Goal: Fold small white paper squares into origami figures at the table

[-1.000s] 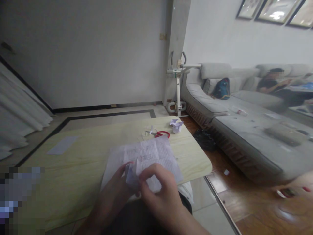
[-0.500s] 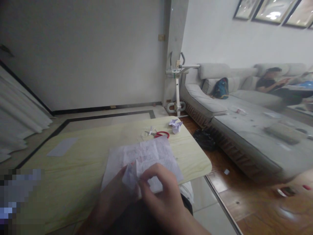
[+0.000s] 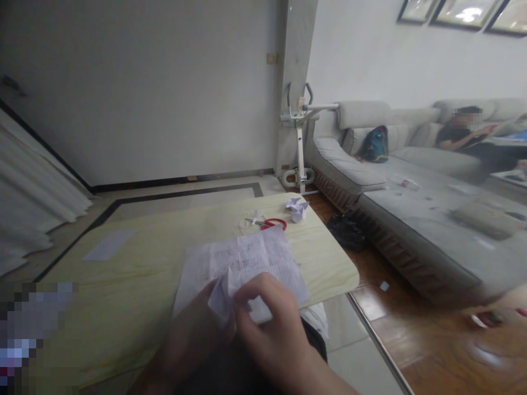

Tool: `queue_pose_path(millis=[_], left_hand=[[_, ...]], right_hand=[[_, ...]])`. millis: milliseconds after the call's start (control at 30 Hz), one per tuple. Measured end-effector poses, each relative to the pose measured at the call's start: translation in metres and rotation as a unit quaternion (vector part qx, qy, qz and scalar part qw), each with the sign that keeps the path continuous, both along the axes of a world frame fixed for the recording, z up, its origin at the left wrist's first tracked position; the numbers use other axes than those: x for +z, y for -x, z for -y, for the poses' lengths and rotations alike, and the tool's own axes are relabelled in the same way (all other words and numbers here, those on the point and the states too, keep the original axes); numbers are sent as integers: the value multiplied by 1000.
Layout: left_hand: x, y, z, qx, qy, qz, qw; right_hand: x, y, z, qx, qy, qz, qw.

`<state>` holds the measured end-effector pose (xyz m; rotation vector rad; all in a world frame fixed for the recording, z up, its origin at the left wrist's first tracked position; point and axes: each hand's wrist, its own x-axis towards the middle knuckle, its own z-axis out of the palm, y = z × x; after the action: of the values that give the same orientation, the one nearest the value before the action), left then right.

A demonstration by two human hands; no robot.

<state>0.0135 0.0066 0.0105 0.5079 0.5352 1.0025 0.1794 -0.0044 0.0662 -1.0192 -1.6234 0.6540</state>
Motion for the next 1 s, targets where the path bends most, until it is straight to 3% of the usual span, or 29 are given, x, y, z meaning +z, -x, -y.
queue_pose_path(millis=[433, 1000], left_hand=[[2, 0, -1, 61, -53, -107, 991], [0, 1, 0, 26, -56, -59, 996]], right_hand=[[0, -4, -5, 13, 5, 26, 1000], [-2, -7, -9, 34, -1, 50, 998]])
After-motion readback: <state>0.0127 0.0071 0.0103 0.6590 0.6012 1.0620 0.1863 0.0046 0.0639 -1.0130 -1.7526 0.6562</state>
